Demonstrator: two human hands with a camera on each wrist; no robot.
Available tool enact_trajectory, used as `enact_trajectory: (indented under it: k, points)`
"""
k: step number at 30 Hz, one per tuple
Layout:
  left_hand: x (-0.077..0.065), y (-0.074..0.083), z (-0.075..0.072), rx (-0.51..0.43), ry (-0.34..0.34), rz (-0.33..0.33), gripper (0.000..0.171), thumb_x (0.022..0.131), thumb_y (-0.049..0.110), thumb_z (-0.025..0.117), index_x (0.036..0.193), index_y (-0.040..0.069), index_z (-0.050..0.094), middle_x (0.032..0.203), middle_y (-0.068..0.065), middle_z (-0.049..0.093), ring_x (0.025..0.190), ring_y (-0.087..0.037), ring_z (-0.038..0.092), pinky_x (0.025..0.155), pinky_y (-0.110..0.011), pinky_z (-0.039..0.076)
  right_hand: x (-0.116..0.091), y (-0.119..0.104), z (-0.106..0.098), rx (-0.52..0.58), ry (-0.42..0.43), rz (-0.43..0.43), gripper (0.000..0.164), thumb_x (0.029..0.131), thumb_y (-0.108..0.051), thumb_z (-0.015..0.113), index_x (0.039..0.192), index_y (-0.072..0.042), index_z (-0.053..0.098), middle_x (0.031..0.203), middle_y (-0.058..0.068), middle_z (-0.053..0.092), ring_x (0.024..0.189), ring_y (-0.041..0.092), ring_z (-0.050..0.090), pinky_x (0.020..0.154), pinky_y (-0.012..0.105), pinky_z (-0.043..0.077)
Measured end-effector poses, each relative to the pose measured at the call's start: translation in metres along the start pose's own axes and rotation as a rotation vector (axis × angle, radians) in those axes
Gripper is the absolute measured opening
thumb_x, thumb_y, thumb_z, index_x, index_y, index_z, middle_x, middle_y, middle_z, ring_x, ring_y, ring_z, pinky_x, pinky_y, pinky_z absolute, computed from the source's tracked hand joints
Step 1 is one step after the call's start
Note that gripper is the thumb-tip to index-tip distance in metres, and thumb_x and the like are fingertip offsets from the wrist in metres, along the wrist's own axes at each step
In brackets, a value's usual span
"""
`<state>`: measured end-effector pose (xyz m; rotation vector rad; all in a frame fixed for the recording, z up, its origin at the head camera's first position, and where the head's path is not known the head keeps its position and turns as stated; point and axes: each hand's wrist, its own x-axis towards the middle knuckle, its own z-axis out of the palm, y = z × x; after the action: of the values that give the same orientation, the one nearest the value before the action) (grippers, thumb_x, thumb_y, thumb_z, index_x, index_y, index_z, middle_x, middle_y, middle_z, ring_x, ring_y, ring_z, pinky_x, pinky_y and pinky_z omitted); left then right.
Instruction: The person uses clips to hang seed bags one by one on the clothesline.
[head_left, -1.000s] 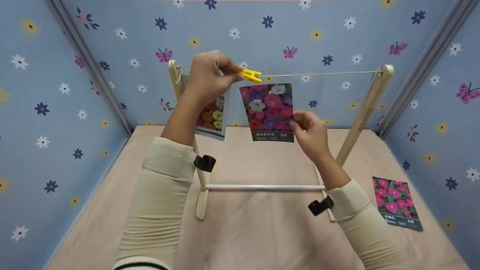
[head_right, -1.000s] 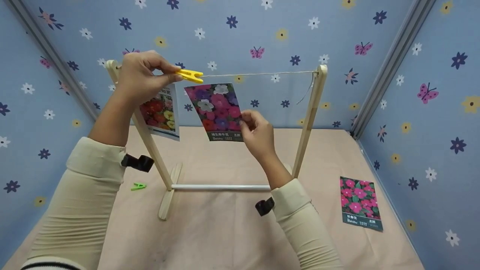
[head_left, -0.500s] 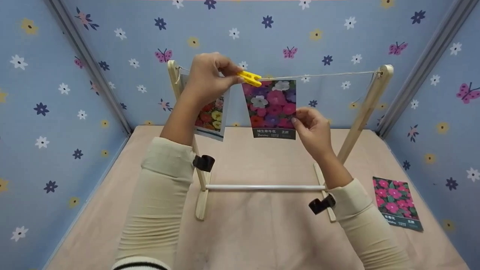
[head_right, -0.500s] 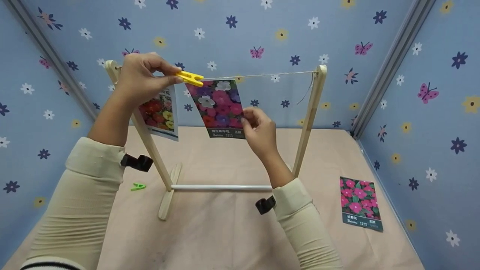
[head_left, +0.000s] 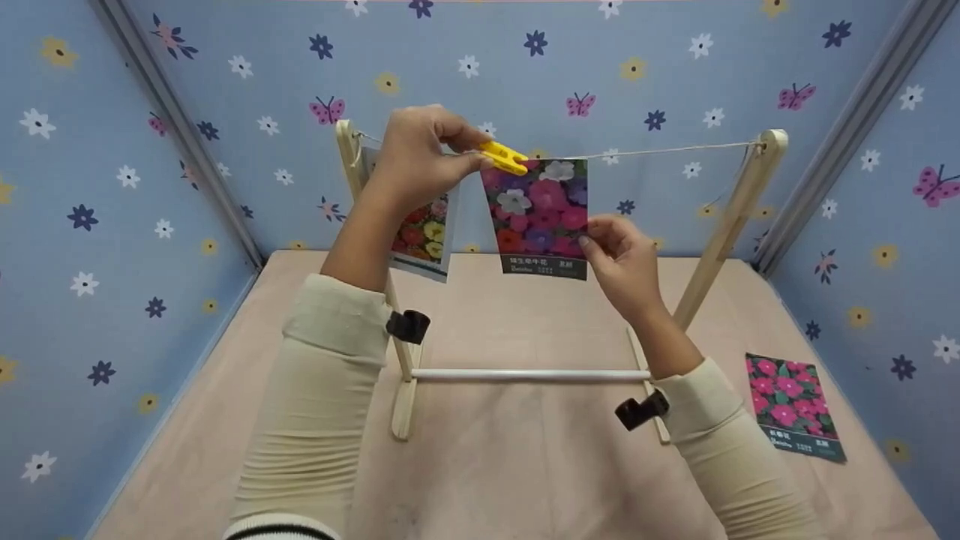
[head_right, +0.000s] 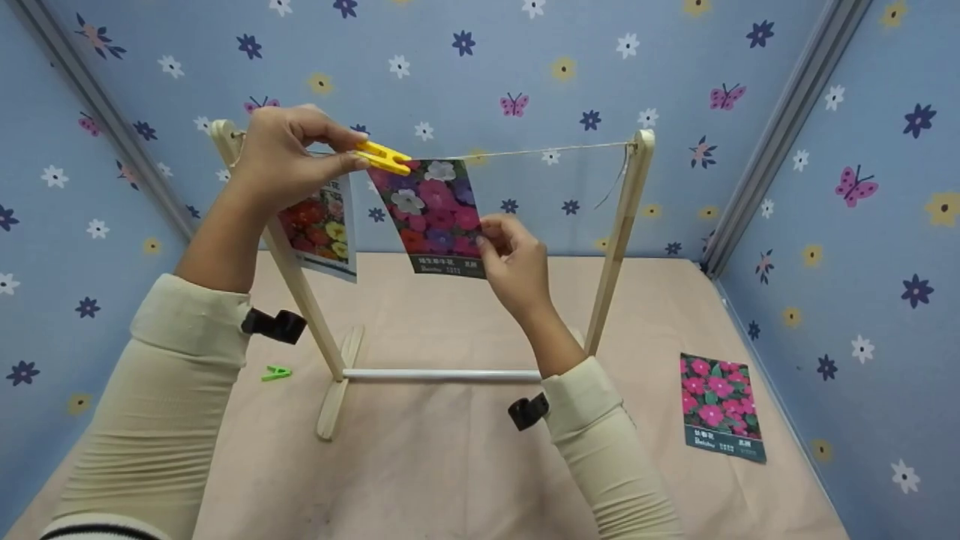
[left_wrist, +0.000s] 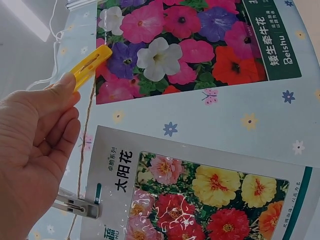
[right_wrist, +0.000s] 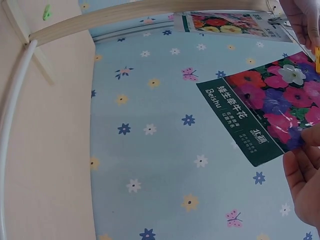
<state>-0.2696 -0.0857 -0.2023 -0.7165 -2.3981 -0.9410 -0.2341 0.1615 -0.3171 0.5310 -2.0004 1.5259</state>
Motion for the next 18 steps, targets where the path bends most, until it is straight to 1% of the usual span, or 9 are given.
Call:
enact_trajectory:
  k: [6,10,13,17,18]
  points:
    - [0.000,-0.001,-0.001,0.015,-0.041,0.011,0.028,0.088,0.023,0.074,0.112,0.007,0.074,0.103,-0.006,0.069,0.094,-0.015,0.057,0.084,-0.024,0.050,-0.001,0.003,0.000,0.002,-0.021,-0.015,0.014,0.087,0.015,0.060,0.101,0.017,0.060,0.086,0.025,0.062,0.072,0.010,0.056,0.063,0.018,0.043]
    - [-0.001,-0.002,-0.001,0.015,-0.065,0.036,0.032,0.089,0.026,0.074,0.115,0.007,0.073,0.106,-0.007,0.069,0.096,-0.016,0.058,0.087,-0.024,0.049,-0.002,0.004,0.000,-0.032,-0.035,-0.012,0.014,0.087,0.013,0.061,0.101,0.016,0.062,0.089,0.026,0.064,0.079,0.015,0.060,0.068,0.019,0.046]
    - [-0.001,-0.001,-0.001,0.018,-0.075,0.039,0.033,0.090,0.028,0.073,0.116,0.007,0.072,0.108,-0.007,0.068,0.099,-0.016,0.059,0.088,-0.023,0.048,-0.002,0.021,0.001,-0.053,-0.042,0.005,0.013,0.088,0.010,0.063,0.101,0.013,0.065,0.092,0.023,0.065,0.082,0.014,0.060,0.070,0.018,0.046]
    - [-0.001,0.000,0.000,0.026,-0.078,0.030,0.034,0.090,0.029,0.071,0.117,0.009,0.072,0.110,-0.007,0.068,0.101,-0.017,0.059,0.089,-0.024,0.048,0.000,0.042,0.001,-0.053,-0.063,0.034,0.015,0.090,0.004,0.065,0.104,0.008,0.067,0.096,0.017,0.067,0.082,0.008,0.060,0.070,0.019,0.046]
    - [-0.001,0.000,0.000,0.031,-0.080,0.029,0.034,0.091,0.029,0.071,0.118,0.009,0.071,0.110,-0.007,0.068,0.101,-0.017,0.059,0.089,-0.024,0.047,0.001,0.042,0.000,-0.048,-0.071,0.042,0.016,0.090,0.002,0.066,0.105,0.006,0.067,0.096,0.015,0.067,0.083,0.008,0.060,0.071,0.019,0.047]
